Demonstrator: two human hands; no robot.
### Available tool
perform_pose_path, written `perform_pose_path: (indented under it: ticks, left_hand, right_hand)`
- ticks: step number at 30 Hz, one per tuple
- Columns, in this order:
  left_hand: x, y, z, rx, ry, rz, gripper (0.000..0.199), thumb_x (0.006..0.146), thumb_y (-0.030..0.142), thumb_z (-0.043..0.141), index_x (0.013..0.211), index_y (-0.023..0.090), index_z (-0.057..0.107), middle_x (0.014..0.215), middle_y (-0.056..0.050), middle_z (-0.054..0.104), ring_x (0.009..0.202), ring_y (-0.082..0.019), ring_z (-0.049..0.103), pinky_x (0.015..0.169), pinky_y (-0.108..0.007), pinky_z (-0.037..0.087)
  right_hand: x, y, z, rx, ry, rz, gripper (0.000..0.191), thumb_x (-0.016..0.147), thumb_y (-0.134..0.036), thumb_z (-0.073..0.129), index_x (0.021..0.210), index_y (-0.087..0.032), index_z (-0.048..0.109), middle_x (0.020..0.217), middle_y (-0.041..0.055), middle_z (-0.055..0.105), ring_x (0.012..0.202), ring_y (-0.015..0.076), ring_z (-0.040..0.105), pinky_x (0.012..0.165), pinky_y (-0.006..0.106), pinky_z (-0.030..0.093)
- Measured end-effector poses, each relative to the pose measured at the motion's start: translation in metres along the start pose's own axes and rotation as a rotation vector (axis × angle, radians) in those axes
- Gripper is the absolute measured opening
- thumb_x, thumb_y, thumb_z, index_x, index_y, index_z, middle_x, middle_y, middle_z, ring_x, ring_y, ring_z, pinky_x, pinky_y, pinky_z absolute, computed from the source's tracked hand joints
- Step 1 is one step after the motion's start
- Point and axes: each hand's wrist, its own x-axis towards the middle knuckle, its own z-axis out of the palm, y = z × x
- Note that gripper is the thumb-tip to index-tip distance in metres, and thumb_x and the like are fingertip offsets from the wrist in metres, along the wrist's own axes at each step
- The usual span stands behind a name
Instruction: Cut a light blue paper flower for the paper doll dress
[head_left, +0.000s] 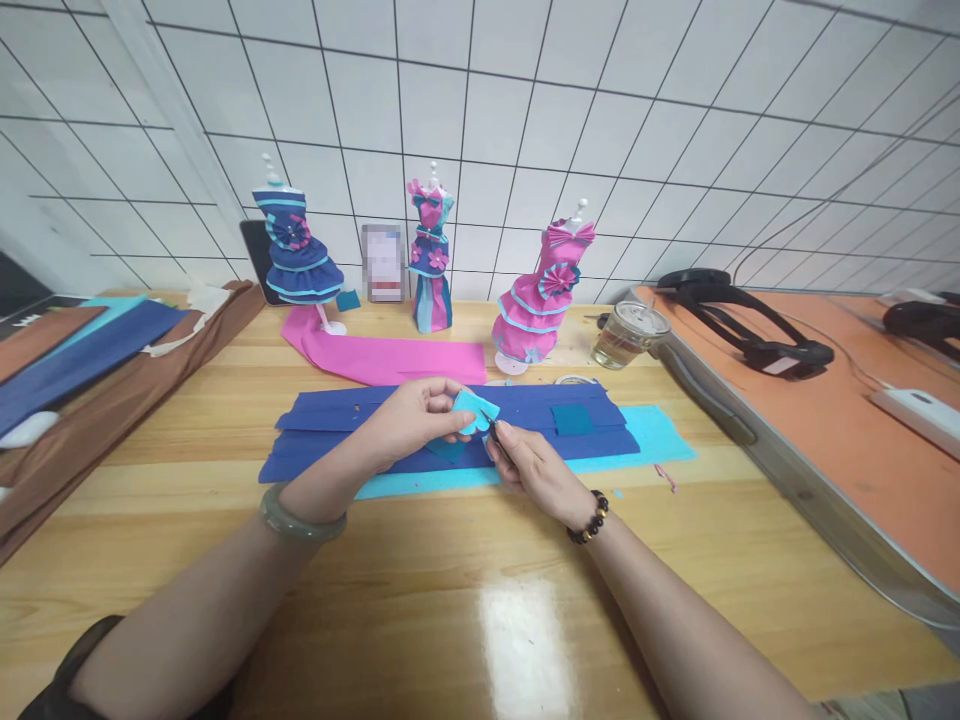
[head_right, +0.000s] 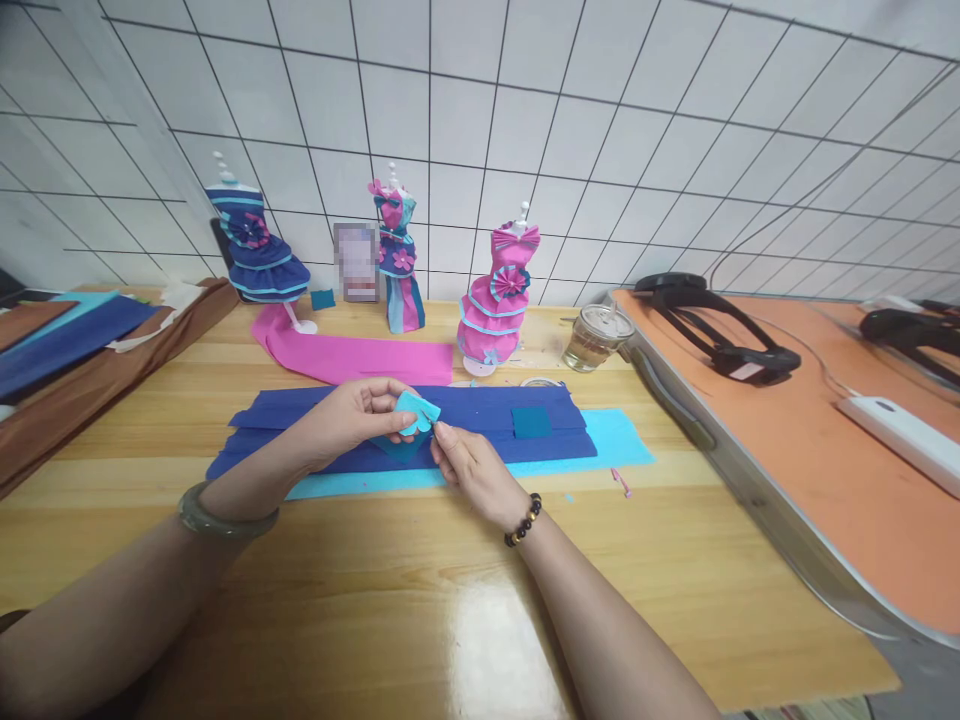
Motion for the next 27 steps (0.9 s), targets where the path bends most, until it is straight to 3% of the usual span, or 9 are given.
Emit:
perform_pose_path:
  ticks: [9, 16, 27]
  left_hand:
    - [0.0014, -0.0007, -0.0026, 0.094, 0.036, 0.021, 0.037, 0.069, 0.032, 0.060, 0.100, 0.014, 0.052, 0.075, -0.004, 0.062, 0.068, -0.014, 0.057, 0.063, -0.027, 0.043]
    - [-0.0007, 0.0025, -0.0044, 0.225, 0.070, 0.072, 0.040, 0.069, 0.035, 0.059, 0.103, 0.016, 0.053, 0.064, 0.001, 0.057, 0.059, -0.011, 0.051, 0.054, -0.022, 0.038]
    - [-0.0027, 0.0056, -0.0040, 0.248, 0.076, 0.093, 0.043, 0.069, 0.034, 0.058, 0.108, 0.017, 0.051, 0.058, 0.004, 0.049, 0.053, -0.009, 0.043, 0.050, -0.020, 0.033]
  right_hand:
    - [0.0003, 0.0001, -0.0005, -0.040, -0.021, 0.003, 0.043, 0.086, -0.051, 0.027, 0.063, -0.018, 0.042, 0.049, -0.0051, 0.030, 0.045, 0.0082, 0.026, 0.044, 0.021, 0.022]
    - [-0.0004, -0.0013, -0.0011, -0.066, -0.028, -0.009, 0.044, 0.086, -0.051, 0.026, 0.062, -0.017, 0.041, 0.049, -0.0049, 0.031, 0.046, 0.0082, 0.027, 0.045, 0.022, 0.022]
    - [0.0001, -0.0007, -0.0009, -0.108, -0.040, -0.019, 0.044, 0.087, -0.049, 0.025, 0.062, -0.017, 0.039, 0.051, -0.0046, 0.031, 0.048, 0.0084, 0.028, 0.046, 0.022, 0.024]
